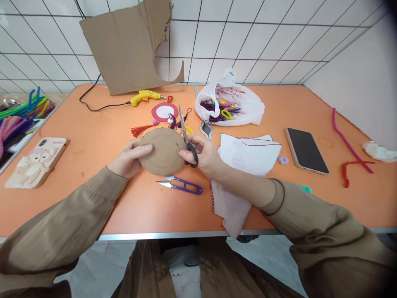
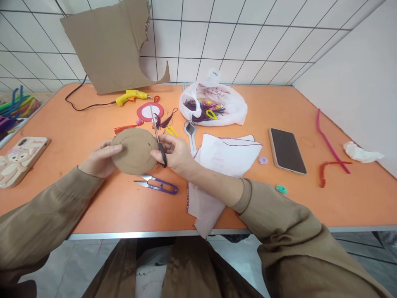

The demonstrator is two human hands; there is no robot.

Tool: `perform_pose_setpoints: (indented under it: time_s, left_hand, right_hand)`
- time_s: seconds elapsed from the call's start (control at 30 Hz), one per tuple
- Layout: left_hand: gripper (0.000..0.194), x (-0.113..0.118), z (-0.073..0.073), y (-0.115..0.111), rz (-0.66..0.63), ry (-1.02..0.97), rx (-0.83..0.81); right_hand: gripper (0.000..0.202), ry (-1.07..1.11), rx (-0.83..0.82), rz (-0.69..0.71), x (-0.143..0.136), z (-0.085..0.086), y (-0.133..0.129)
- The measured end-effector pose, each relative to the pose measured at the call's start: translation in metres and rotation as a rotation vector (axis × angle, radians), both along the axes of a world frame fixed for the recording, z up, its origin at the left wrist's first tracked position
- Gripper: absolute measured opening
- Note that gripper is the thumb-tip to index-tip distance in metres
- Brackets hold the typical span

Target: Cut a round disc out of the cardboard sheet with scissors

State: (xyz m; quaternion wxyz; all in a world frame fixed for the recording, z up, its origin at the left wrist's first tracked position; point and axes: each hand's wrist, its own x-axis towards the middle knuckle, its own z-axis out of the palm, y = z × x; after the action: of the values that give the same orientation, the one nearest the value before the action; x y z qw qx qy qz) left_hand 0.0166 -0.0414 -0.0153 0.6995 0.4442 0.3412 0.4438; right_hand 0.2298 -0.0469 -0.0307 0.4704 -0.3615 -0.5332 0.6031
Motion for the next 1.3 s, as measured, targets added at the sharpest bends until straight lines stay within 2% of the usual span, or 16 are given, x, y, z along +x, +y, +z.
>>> perform_pose_setpoints:
  time_s: [0.13,0.33,0.7,0.97,1.17,1.3]
  left_hand:
    - [0.034,0.007,-0.006,-0.003,-0.042,-0.018,-0.055]
    - [0.035,0.008,-0.009,-0.002,-0.039,0.065,-0.121]
    - [0.031,0.018,-0.009,-0.010,0.039,-0.079,-0.114]
    - [0.025,0.016,-0.010,-0.004,0.161,-0.024,-0.009]
    - [0.034,0.016,-0.010,-0.005,0.162,-0.027,-0.040]
    - [0.041,0.013,-0.010,-0.005,0.086,0.039,-0.007]
  right_hand:
    - [0.040,0.052,0.038,-0.090,0.000,-0.002,0.003]
    - [0.042,0.043,0.048,-0.106,0.000,-0.003,0.004]
    - [0.044,0.053,0.037,-0.034,-0.001,0.000,0.000]
    - [0.046,-0.015,0.033,0.039,-0.001,0.000,-0.001]
    - [0.044,-0.008,0.048,0.034,-0.002,-0.002,0.000]
    - [0.040,0.008,0.064,-0.035,-0.001,-0.002,0.001]
